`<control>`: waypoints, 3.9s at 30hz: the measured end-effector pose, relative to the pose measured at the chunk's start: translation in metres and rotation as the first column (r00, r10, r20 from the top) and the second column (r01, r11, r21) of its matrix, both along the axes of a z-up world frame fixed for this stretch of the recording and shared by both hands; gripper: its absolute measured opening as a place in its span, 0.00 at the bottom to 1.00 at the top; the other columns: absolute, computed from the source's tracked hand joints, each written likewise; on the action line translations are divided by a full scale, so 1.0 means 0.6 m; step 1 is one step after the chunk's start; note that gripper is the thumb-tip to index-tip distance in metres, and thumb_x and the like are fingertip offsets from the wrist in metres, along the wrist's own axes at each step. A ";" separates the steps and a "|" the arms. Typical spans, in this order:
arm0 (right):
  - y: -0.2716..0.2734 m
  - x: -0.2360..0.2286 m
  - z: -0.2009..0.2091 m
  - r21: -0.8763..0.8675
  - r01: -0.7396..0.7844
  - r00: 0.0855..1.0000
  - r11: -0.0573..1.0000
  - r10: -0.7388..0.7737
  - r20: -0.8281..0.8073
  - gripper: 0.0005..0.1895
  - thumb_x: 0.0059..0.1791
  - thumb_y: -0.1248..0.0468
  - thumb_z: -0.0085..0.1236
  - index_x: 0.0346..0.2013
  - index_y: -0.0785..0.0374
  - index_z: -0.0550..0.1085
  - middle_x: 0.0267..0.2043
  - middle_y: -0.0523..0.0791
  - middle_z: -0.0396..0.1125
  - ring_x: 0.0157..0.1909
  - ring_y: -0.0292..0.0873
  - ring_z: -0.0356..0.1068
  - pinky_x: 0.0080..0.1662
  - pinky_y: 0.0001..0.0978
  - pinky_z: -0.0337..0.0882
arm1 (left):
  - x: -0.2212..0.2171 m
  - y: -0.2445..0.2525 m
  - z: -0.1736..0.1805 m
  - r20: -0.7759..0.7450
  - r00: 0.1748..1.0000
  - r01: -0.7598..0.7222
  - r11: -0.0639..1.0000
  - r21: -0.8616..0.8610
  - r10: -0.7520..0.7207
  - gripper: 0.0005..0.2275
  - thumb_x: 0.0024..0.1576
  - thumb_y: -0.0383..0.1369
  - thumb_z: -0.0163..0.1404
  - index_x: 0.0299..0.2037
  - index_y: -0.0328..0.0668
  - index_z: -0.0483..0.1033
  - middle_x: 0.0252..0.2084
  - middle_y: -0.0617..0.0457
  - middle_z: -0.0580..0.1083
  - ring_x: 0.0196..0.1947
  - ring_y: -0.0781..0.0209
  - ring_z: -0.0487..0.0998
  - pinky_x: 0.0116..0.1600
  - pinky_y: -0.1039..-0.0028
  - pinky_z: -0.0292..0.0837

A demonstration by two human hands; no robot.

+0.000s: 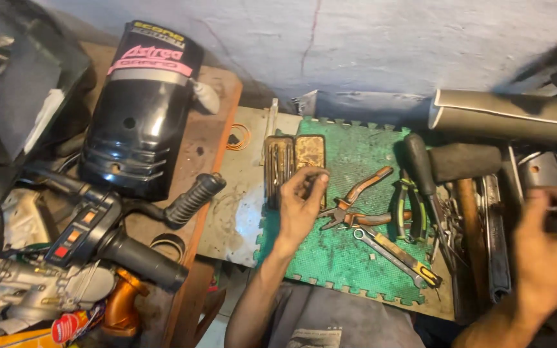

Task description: The person works on a motorcycle handlebar assembly on a cluttered workbench. They use a hammer to tap a metal component on the handlebar, then use pliers to adjust a part near the grip. The person also handles a spray can and a yellow cloth during the process.

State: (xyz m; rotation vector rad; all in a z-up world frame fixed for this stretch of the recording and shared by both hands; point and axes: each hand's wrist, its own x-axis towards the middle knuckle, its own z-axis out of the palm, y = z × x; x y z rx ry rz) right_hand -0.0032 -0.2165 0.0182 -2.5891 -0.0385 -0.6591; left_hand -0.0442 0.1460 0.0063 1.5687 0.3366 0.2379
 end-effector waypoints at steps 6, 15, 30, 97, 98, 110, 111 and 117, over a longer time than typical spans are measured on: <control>0.295 0.008 0.126 0.359 -0.641 0.718 0.678 0.695 -0.032 0.17 0.49 0.68 0.63 0.52 0.65 0.74 0.58 0.51 0.72 0.59 0.48 0.73 0.59 0.38 0.72 | -0.014 0.003 0.023 0.350 0.937 -0.060 0.988 0.140 0.007 0.06 0.67 0.31 0.52 0.47 0.36 0.77 0.49 0.49 0.77 0.51 0.58 0.79 0.58 0.72 0.73; 0.410 0.024 0.129 0.402 -0.732 0.543 0.550 0.827 -0.143 0.22 0.48 0.67 0.63 0.57 0.64 0.73 0.66 0.52 0.67 0.65 0.52 0.69 0.58 0.38 0.70 | -0.095 0.095 0.007 0.175 0.885 -0.448 0.891 0.077 0.430 0.12 0.62 0.36 0.53 0.49 0.36 0.75 0.56 0.48 0.75 0.47 0.60 0.77 0.51 0.70 0.74; 0.484 0.000 0.105 0.162 -0.833 0.456 0.529 0.822 -0.341 0.18 0.49 0.61 0.62 0.50 0.67 0.76 0.53 0.53 0.71 0.57 0.58 0.69 0.57 0.46 0.68 | -0.171 0.124 -0.011 0.190 0.830 -0.523 0.850 -0.060 0.524 0.18 0.67 0.39 0.49 0.60 0.34 0.72 0.56 0.47 0.77 0.55 0.58 0.76 0.58 0.71 0.71; 0.744 -0.341 0.168 0.078 -0.966 -0.257 -0.245 0.943 -0.211 0.34 0.39 0.66 0.66 0.61 0.63 0.69 0.63 0.53 0.60 0.68 0.65 0.53 0.59 0.51 0.68 | -0.581 0.161 0.180 0.371 0.108 -0.242 -0.338 0.910 0.922 0.24 0.53 0.37 0.63 0.57 0.37 0.73 0.45 0.30 0.70 0.48 0.32 0.71 0.60 0.53 0.63; 0.744 -0.340 0.168 0.064 -0.965 -0.263 -0.255 0.942 -0.210 0.35 0.39 0.66 0.67 0.61 0.63 0.69 0.64 0.53 0.60 0.68 0.64 0.53 0.60 0.51 0.68 | -0.575 0.166 0.192 0.434 0.171 -0.257 -0.385 0.886 0.885 0.20 0.53 0.37 0.61 0.52 0.39 0.72 0.47 0.29 0.70 0.51 0.27 0.69 0.65 0.48 0.60; 0.745 -0.327 0.167 0.119 -0.951 -0.304 -0.286 0.932 -0.196 0.37 0.36 0.64 0.69 0.59 0.67 0.69 0.63 0.55 0.61 0.66 0.64 0.56 0.62 0.52 0.65 | -0.554 0.177 0.177 0.379 0.262 -0.310 -0.294 0.904 0.888 0.16 0.58 0.39 0.59 0.49 0.34 0.77 0.49 0.39 0.72 0.52 0.37 0.74 0.65 0.48 0.59; 0.746 -0.327 0.167 0.138 -0.946 -0.315 -0.292 0.929 -0.195 0.37 0.37 0.65 0.68 0.59 0.68 0.68 0.63 0.55 0.61 0.67 0.64 0.55 0.62 0.52 0.65 | -0.552 0.169 0.167 0.474 0.319 -0.429 -0.321 0.844 0.820 0.13 0.60 0.35 0.57 0.49 0.33 0.77 0.53 0.37 0.72 0.54 0.36 0.74 0.64 0.52 0.62; 0.734 -0.309 0.158 0.161 -0.924 -0.369 -0.346 0.917 -0.150 0.35 0.38 0.69 0.60 0.61 0.70 0.67 0.68 0.57 0.57 0.72 0.65 0.52 0.66 0.50 0.64 | -0.484 0.168 0.182 0.412 0.665 -0.584 0.089 0.807 0.623 0.11 0.65 0.31 0.53 0.56 0.36 0.77 0.64 0.45 0.69 0.68 0.41 0.71 0.72 0.52 0.70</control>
